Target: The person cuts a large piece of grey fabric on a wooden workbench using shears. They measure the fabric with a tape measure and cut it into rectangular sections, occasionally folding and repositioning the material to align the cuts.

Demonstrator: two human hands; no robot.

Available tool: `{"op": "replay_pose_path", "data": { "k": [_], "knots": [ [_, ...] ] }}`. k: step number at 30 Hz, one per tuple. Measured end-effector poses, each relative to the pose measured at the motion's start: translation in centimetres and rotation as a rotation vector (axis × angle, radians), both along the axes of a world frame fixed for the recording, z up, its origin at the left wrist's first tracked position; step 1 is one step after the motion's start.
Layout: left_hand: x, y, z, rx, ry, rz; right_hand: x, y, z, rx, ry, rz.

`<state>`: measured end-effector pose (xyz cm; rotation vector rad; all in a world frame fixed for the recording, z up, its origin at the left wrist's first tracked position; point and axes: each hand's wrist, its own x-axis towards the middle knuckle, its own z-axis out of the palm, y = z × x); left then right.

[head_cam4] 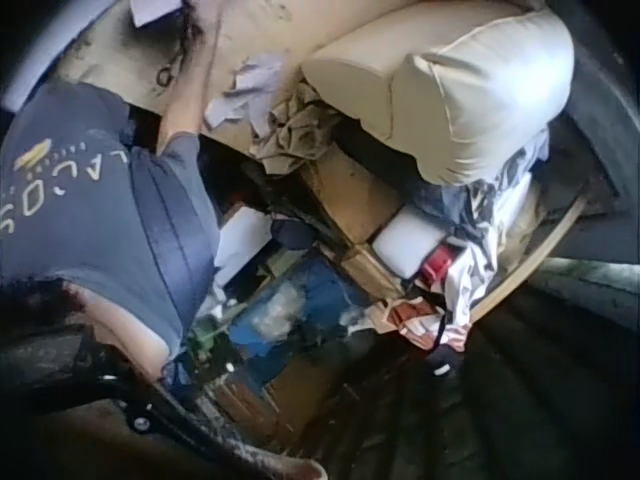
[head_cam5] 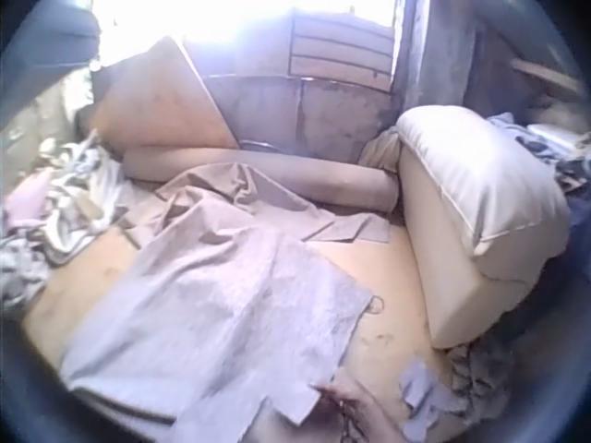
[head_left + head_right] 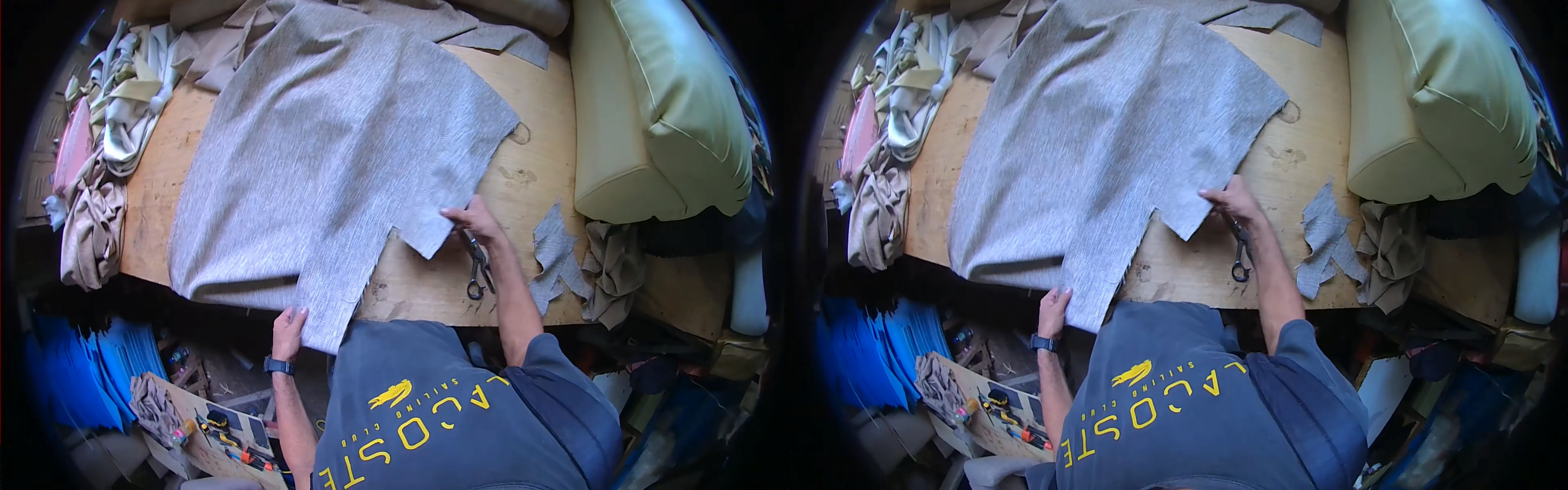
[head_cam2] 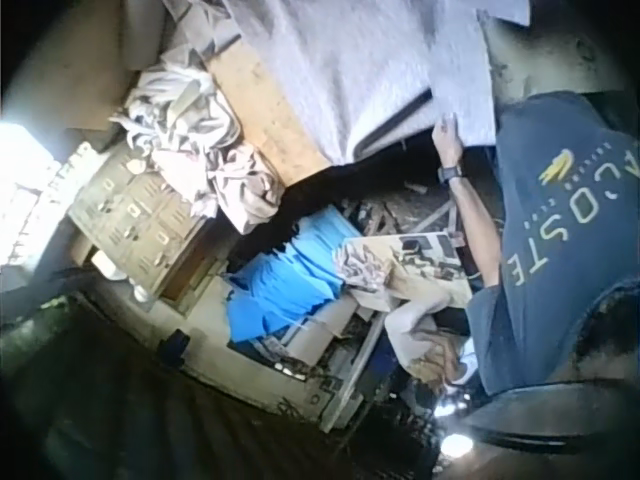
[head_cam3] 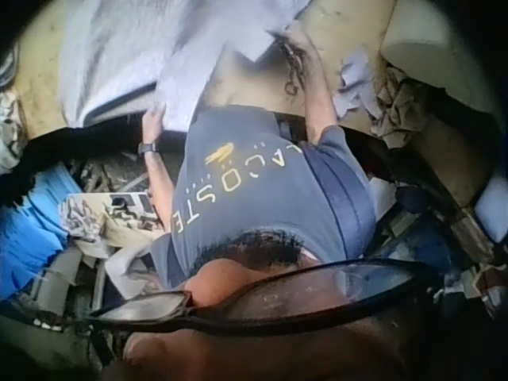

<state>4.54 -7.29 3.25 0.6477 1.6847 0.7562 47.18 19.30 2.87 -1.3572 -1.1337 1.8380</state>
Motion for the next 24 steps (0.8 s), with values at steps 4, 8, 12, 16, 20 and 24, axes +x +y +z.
{"op": "replay_pose_path", "data": {
  "k": [4, 8, 12, 16, 20, 24],
  "knots": [
    [2.4, -1.1, -1.8, 0.05, 0.003, 0.02, 6.3, -1.6, 0.5, 0.027, -0.184, -0.181],
    [3.2, -2.4, -5.0, -0.001, 0.235, -0.155, 11.0, -4.0, -3.8, 0.137, -0.621, -0.187],
    [3.7, -1.8, -3.4, -0.018, 0.321, -0.226, 10.2, -9.4, -1.2, 0.488, -1.107, -0.126],
    [3.6, -3.2, -4.3, -0.012, 0.255, -0.229, 5.4, -17.4, 2.4, 0.296, -1.042, 0.278],
    [3.3, -4.0, -5.7, -0.047, 0.191, -0.22, 5.5, -21.1, 0.7, 0.497, -1.094, 0.24],
    [3.2, -4.1, -6.1, 0.01, 0.167, -0.221, 5.3, -20.2, 1.1, 0.58, -1.147, 0.054]
  ]
}}
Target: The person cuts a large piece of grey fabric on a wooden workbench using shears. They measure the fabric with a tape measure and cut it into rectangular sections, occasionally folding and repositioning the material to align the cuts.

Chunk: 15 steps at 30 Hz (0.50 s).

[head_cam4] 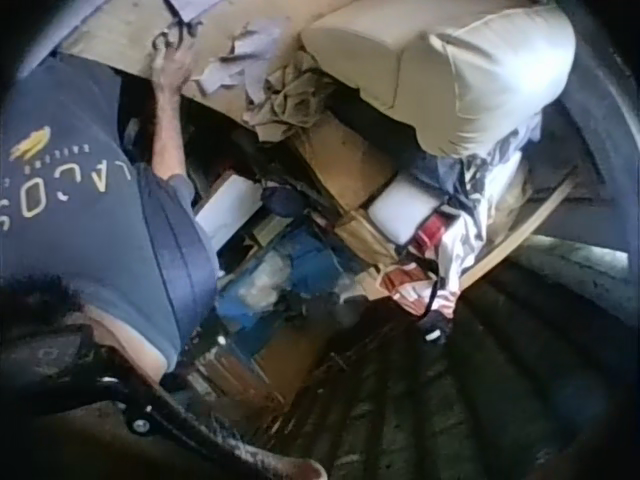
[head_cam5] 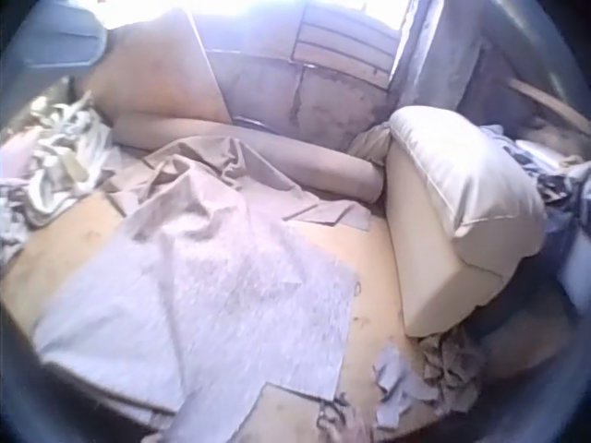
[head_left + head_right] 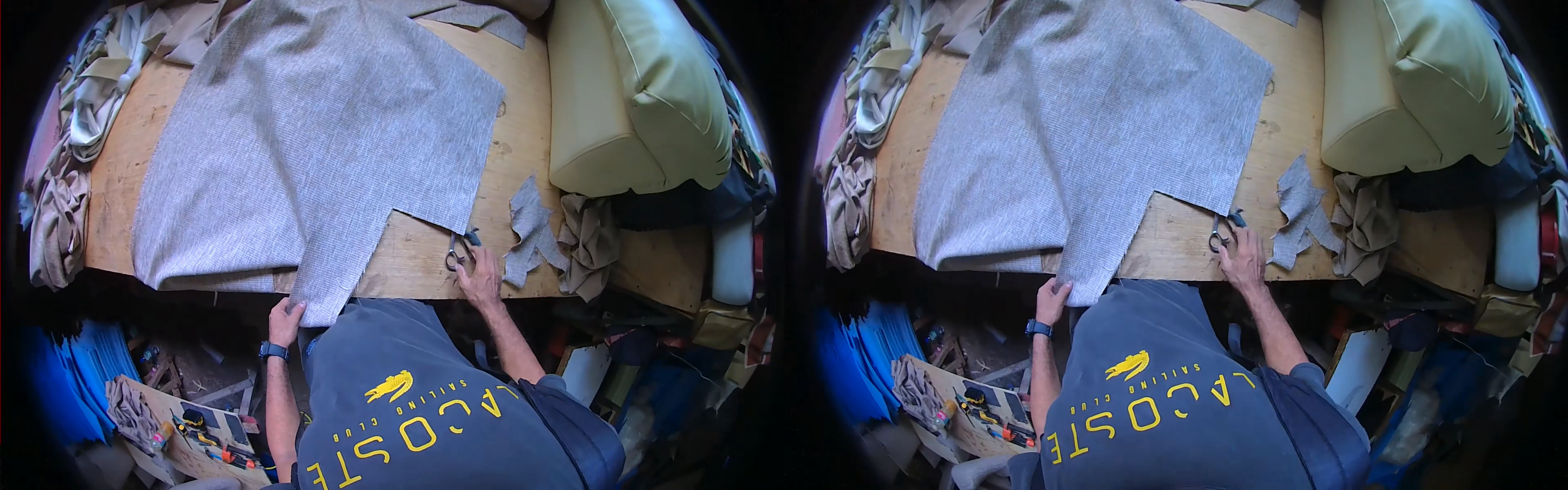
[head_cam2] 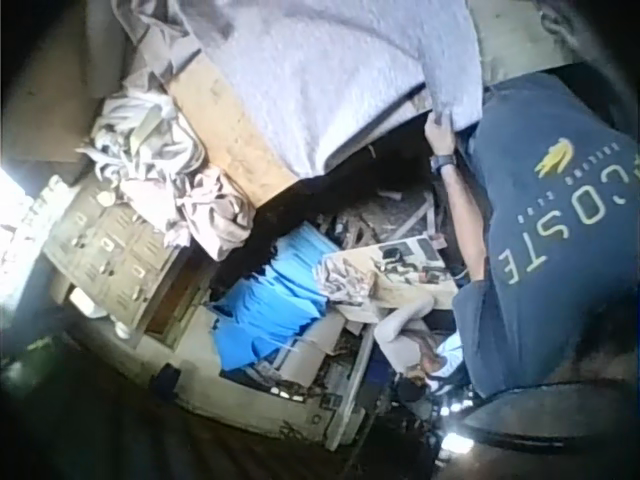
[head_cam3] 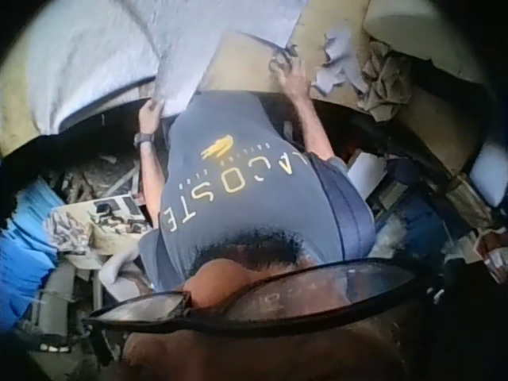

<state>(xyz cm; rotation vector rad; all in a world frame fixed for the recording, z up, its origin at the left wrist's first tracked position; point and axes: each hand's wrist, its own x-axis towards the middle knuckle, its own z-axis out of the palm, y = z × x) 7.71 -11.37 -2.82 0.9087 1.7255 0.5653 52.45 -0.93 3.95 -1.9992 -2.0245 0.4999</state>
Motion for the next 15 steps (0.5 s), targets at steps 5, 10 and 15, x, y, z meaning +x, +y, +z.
{"op": "replay_pose_path", "data": {
  "k": [5, 10, 15],
  "knots": [
    [-0.1, 0.7, 0.2, -0.043, 0.022, -0.018, 0.9, 1.3, -1.8, -0.024, -0.098, 0.056],
    [-0.6, 0.6, -0.8, -0.022, 0.153, -0.053, 1.7, 2.7, -2.4, -0.077, -0.068, 0.085],
    [0.0, 0.6, -1.2, -0.042, 0.112, 0.0, 5.8, 1.3, -0.1, -0.562, 0.142, -0.023]
  ]
}}
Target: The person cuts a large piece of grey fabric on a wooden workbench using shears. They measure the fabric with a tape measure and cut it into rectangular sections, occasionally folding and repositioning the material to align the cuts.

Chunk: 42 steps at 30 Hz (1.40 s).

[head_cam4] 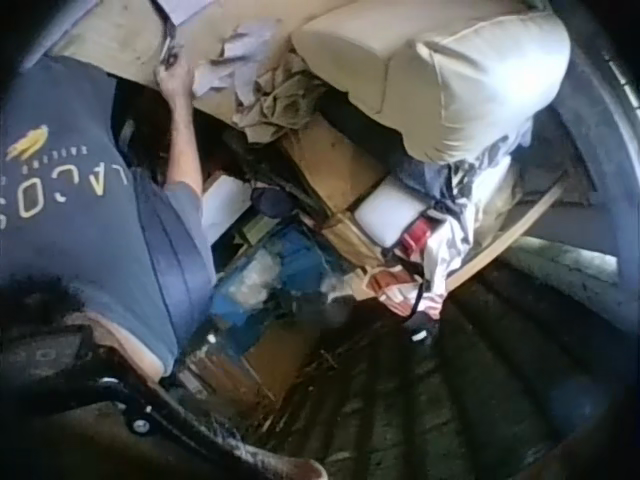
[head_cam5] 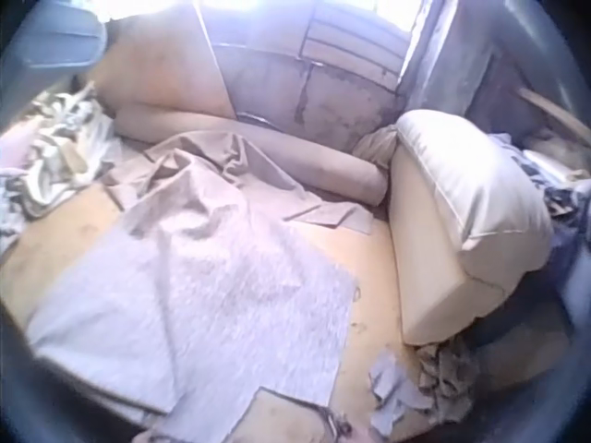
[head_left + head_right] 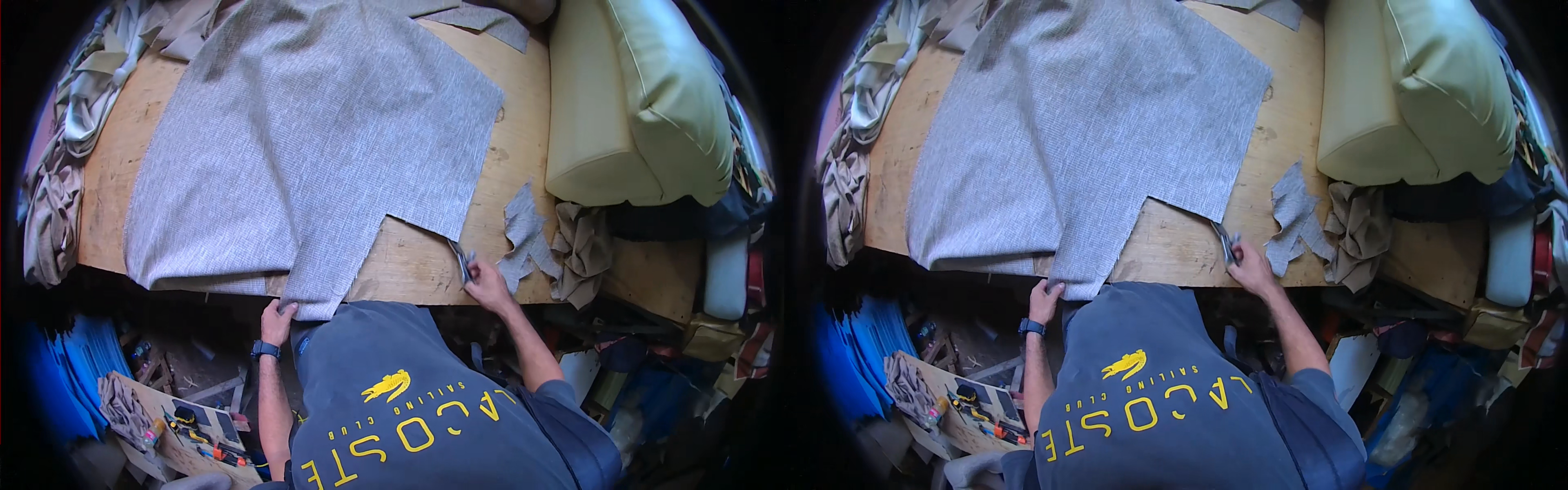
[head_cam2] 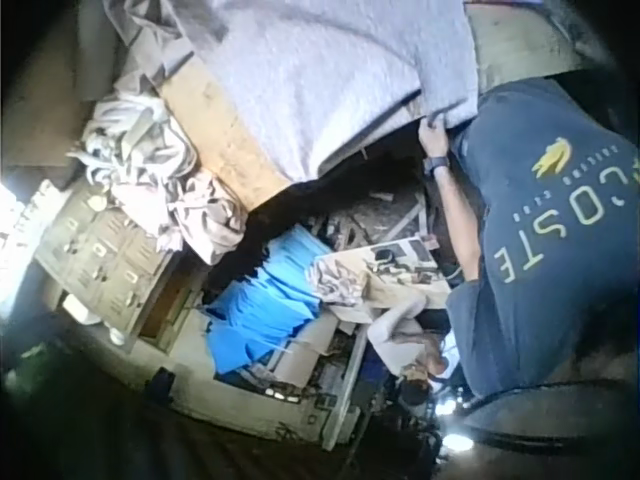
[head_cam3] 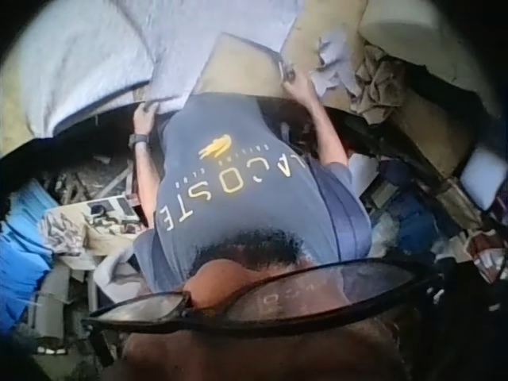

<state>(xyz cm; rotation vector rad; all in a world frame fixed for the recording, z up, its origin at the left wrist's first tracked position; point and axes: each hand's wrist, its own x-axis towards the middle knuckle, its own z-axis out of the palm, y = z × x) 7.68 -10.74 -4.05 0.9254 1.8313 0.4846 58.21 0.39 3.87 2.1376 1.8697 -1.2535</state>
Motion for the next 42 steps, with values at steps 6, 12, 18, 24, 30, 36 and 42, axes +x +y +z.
{"op": "replay_pose_path", "data": {
  "k": [6, 12, 18, 24, 30, 36, 42],
  "knots": [
    [-0.2, -0.7, -1.1, -0.005, 0.016, 0.001, 4.8, -1.2, 2.7, -0.524, 0.273, 0.01],
    [0.0, -0.5, 0.0, -0.074, 0.061, 0.006, -0.1, 7.2, 4.2, -0.512, -0.019, 0.399],
    [0.9, 0.6, 1.8, -0.145, 0.118, 0.047, -3.8, 14.0, 1.1, -0.427, 0.104, 0.607],
    [1.0, 0.4, 1.7, -0.18, 0.121, 0.097, -6.6, 16.4, 0.8, -0.506, 0.208, 0.595],
    [1.1, 0.0, 1.2, -0.174, 0.12, 0.109, -6.8, 16.2, 0.2, -0.48, 0.221, 0.585],
    [1.2, 0.7, 1.8, -0.179, 0.112, 0.126, -7.2, 16.6, 0.1, -0.41, 0.206, 0.654],
    [1.2, 0.5, 1.8, -0.163, 0.113, 0.103, -10.9, 17.5, 0.2, -0.381, 0.243, 0.618]
  ]
}}
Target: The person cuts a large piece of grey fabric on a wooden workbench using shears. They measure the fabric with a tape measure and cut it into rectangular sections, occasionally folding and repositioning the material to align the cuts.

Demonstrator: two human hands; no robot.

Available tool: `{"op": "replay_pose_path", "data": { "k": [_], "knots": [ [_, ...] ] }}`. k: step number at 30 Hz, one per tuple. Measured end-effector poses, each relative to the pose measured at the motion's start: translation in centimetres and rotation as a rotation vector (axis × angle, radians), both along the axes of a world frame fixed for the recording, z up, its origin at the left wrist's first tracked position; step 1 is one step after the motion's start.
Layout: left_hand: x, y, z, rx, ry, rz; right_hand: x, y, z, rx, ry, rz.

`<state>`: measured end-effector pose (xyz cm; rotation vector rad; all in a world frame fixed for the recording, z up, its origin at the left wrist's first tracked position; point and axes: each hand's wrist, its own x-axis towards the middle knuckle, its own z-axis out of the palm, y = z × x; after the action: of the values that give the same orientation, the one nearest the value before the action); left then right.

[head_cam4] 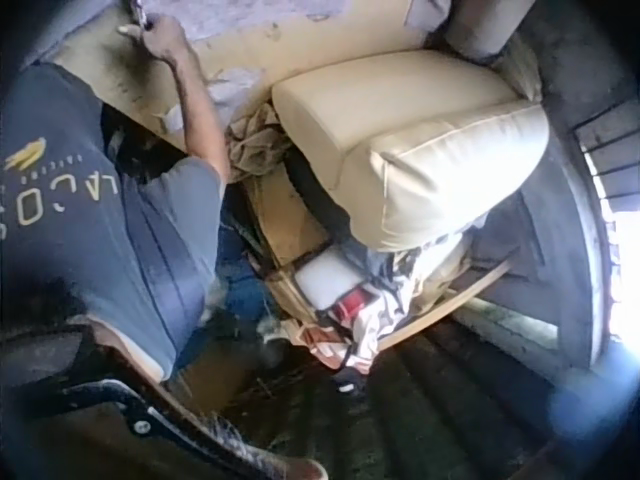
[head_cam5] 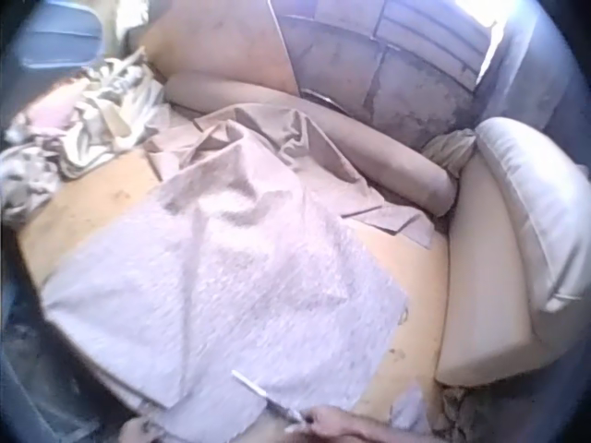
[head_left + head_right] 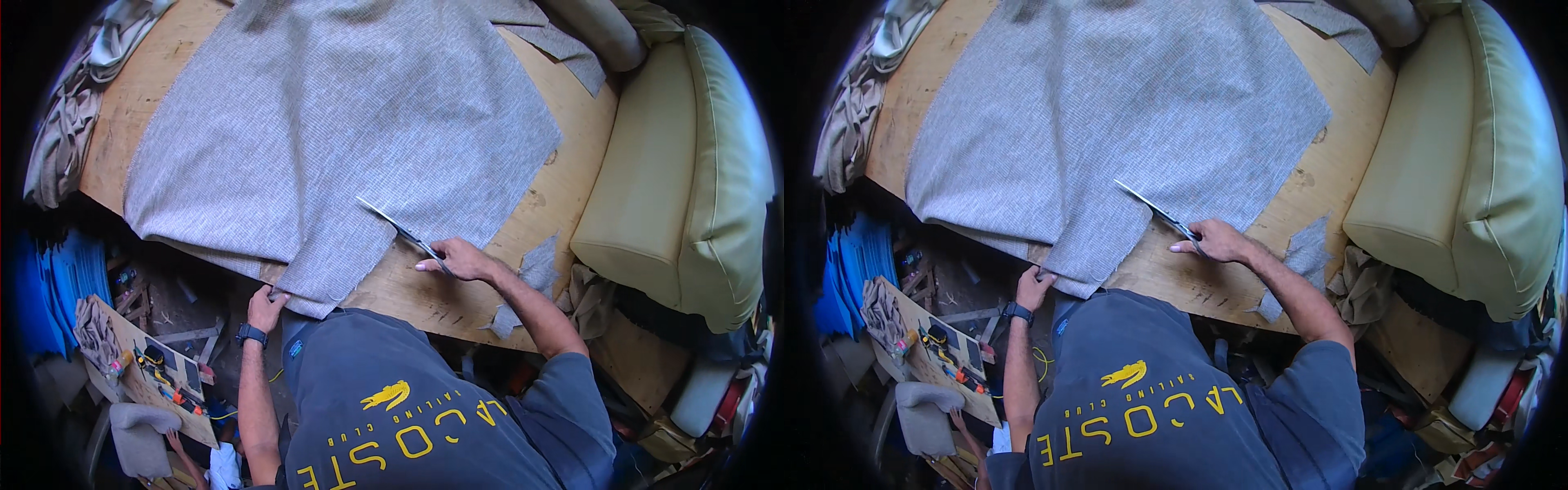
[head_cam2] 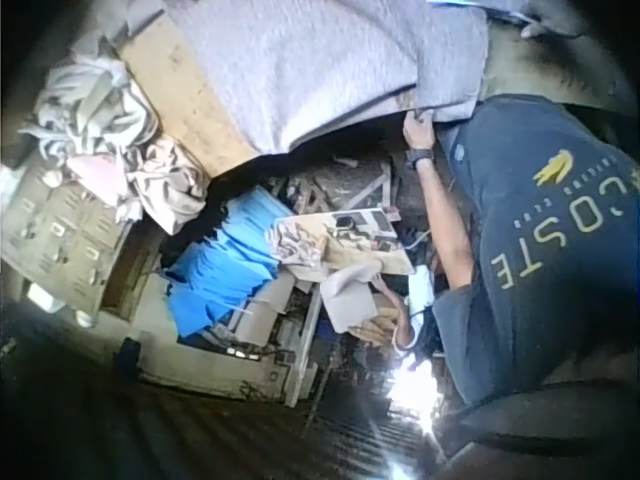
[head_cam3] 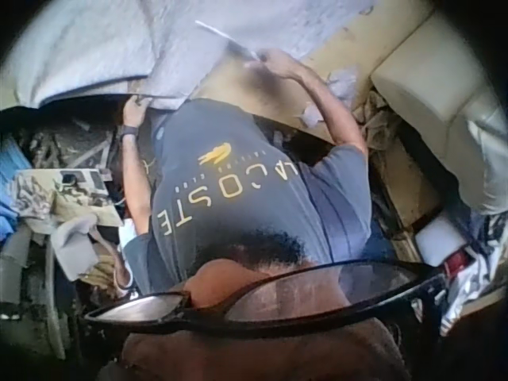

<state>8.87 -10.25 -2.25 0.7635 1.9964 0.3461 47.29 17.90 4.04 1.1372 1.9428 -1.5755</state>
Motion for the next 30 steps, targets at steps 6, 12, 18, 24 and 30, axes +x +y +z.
{"op": "replay_pose_path", "data": {
  "k": [6, 12, 18, 24, 30],
  "knots": [
    [0.3, 0.8, 0.9, -0.045, 0.045, -0.012, 0.2, 0.4, -0.1, -0.085, -0.015, 0.006],
    [0.0, 0.3, 0.4, -0.035, 0.033, -0.023, -2.5, 1.0, -0.1, -0.078, -0.027, -0.032],
    [-0.2, -0.5, -0.7, -0.046, 0.041, -0.027, -2.4, 0.8, -0.8, -0.061, 0.013, -0.036],
    [-0.7, 0.2, -0.4, -0.065, 0.03, -0.105, -1.5, 0.3, -1.5, -0.007, 0.029, -0.04],
    [-1.6, -0.2, -1.2, 0.078, -0.005, -0.159, -2.8, 0.3, 0.2, -0.056, -0.038, -0.083]
  ]
}}
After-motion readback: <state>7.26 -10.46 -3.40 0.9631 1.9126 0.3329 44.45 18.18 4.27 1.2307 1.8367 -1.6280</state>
